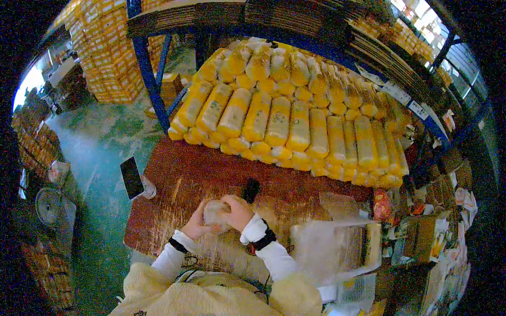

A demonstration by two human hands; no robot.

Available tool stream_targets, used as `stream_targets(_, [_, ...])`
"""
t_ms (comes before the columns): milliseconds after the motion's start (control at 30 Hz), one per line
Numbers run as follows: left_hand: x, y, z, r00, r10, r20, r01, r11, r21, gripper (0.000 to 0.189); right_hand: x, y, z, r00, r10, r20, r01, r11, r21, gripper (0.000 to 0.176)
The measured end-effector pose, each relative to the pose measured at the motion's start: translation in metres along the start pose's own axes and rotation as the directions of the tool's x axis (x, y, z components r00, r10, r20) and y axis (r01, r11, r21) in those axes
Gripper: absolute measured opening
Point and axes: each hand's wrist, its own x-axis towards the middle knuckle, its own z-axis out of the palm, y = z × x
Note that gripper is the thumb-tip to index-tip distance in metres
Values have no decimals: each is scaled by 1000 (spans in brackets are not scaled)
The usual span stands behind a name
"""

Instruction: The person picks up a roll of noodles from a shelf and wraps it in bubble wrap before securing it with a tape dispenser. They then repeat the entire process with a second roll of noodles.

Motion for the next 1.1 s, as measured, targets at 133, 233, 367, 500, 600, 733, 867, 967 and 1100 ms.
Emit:
stream_targets(133, [3, 0, -10, 1000, 18, 26, -21, 993, 117, 83, 19, -13, -18, 998, 30, 54, -32, 999, 38, 13])
stream_targets(233, [1, 2, -14, 999, -45, 30, 40, 989, 141, 90, 29, -11, -22, 995, 8, 103, -5, 999, -31, 13])
stream_targets(367, [0, 14, -10, 995, -104, 0, 104, 991, 81, 95, 34, -15, -24, 996, -80, 26, 83, 986, -146, 23])
stream_targets(500, [0, 13, -7, 997, -78, 5, 77, 993, 87, 83, 27, -53, -45, 985, 39, 169, 0, 973, -230, 27])
stream_targets(600, [4, 1, -12, 997, -72, 16, 71, 996, 60, 81, 23, -38, -46, 980, 104, 172, -52, 958, -283, 27])
stream_targets(733, [3, 0, -16, 997, -71, -24, 70, 997, -22, 78, -3, -5, -35, 966, 59, -252, -36, 995, 95, 27])
stream_targets(867, [-4, 5, -8, 993, -20, -119, 6, 993, -118, 69, -19, -1, 17, 947, 97, -307, 22, 931, 363, 24])
stream_targets(967, [-6, 9, 9, 956, -18, -294, 8, 999, -34, 55, -32, 13, 77, 910, 305, -280, -74, 785, 615, 29])
stream_targets(1100, [-3, -13, 22, 846, 25, -532, 6, 998, 58, 39, -23, 1, 104, 666, 438, -604, -177, 879, 442, 44])
